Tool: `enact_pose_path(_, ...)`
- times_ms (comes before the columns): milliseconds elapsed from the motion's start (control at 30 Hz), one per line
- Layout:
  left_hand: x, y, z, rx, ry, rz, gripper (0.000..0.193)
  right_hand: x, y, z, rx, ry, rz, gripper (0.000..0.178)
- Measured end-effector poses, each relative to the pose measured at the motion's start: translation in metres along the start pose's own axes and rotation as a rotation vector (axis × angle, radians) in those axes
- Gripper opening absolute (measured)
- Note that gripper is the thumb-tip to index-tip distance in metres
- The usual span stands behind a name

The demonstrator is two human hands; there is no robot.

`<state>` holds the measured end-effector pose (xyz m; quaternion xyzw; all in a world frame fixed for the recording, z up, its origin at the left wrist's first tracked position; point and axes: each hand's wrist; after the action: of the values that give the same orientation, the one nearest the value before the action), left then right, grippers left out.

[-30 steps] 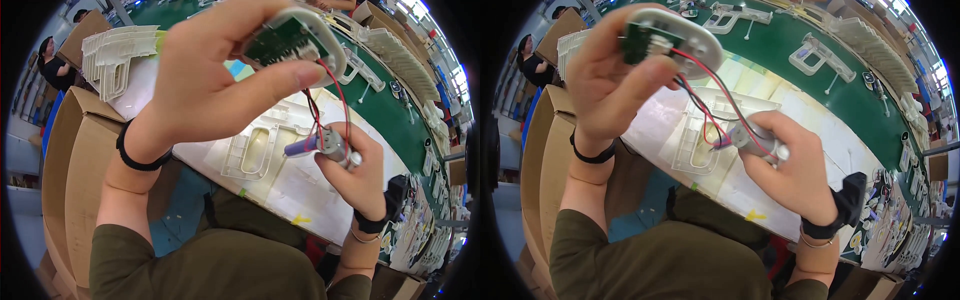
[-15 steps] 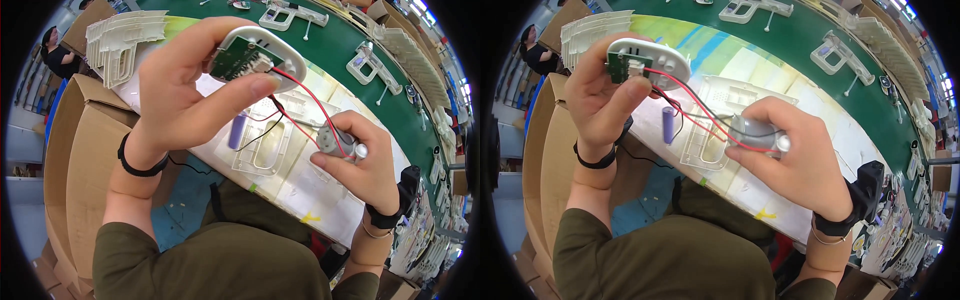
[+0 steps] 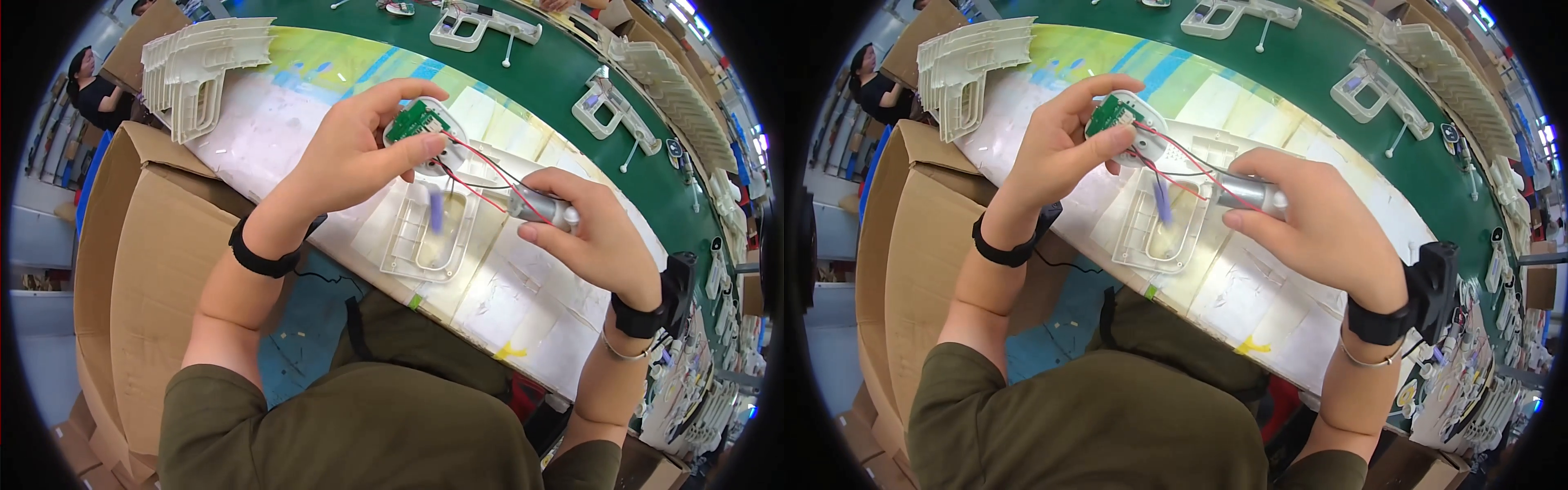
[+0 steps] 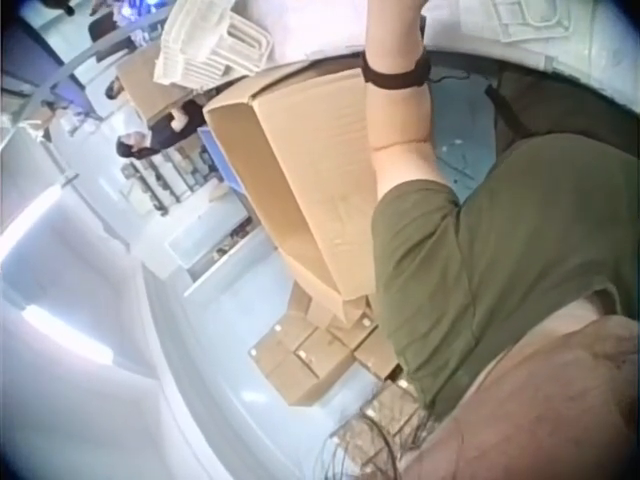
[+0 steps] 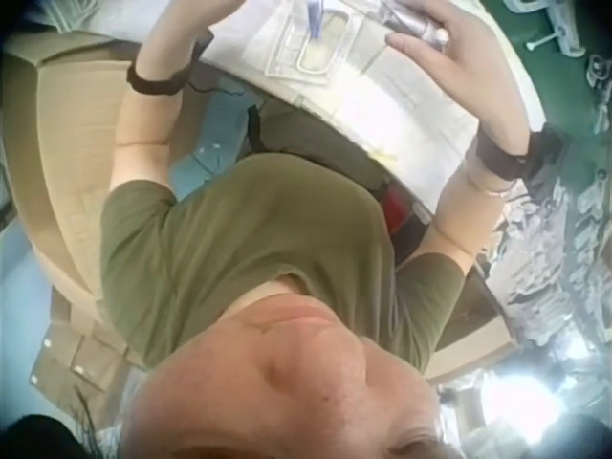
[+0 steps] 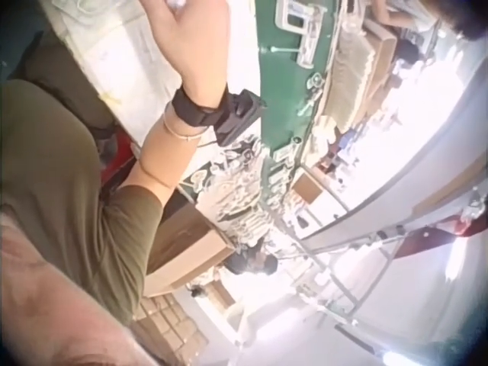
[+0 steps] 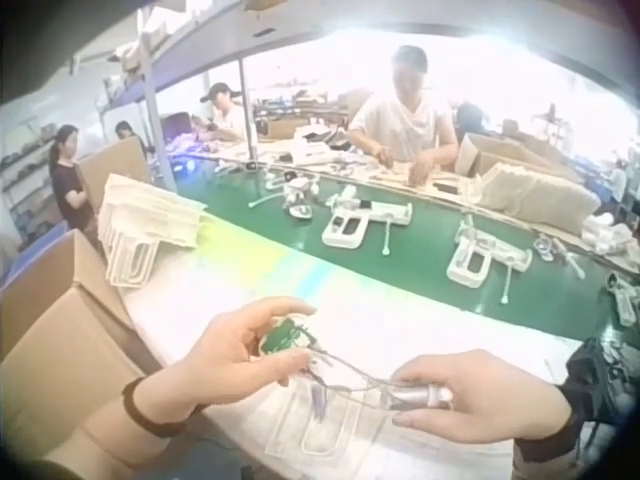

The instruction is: Assembling internal components including motors, PCBs, and batteries into white plastic housings on an assembly line.

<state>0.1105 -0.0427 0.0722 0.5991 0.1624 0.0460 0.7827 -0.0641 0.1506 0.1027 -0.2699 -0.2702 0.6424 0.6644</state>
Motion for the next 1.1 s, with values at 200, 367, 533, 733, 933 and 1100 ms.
enact_pose_path(200,-0.014,0.007,0.001,-0.127,0.066,-0.013,0.040,0.000,0.003,0.007,-0.020,0.010,-0.014,0.029)
enact_pose_path(367,-0.027,0.009,-0.005,-0.196,0.106,-0.016,0.040,0.000,0.003,0.005,-0.294,-0.158,-0.246,0.030)
enact_pose_path(533,-0.025,0.019,-0.004,-0.229,0.050,-0.042,0.038,0.002,0.003,0.009,-0.263,-0.194,-0.173,0.033)
enact_pose_path(733,-0.017,0.015,0.002,-0.128,-0.009,0.087,0.037,-0.002,0.012,0.007,0.020,-0.047,-0.041,0.032)
enact_pose_path(933,-0.015,0.013,0.015,0.131,-0.101,0.175,0.036,-0.011,0.001,0.024,-0.035,-0.069,0.028,0.030)
enact_pose_path(1100,-0.022,-0.034,0.005,-0.926,0.093,0.157,0.030,-0.047,0.032,-0.013,0.482,0.005,-0.268,0.023)
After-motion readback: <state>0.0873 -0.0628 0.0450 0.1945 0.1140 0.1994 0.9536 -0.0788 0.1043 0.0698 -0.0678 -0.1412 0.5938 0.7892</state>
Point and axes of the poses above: each hand's wrist, its own x-axis away from the middle knuckle, its own z-axis out of the back of the hand, y = z × x, and after that the axes turned 7 degrees about -y, right-handed
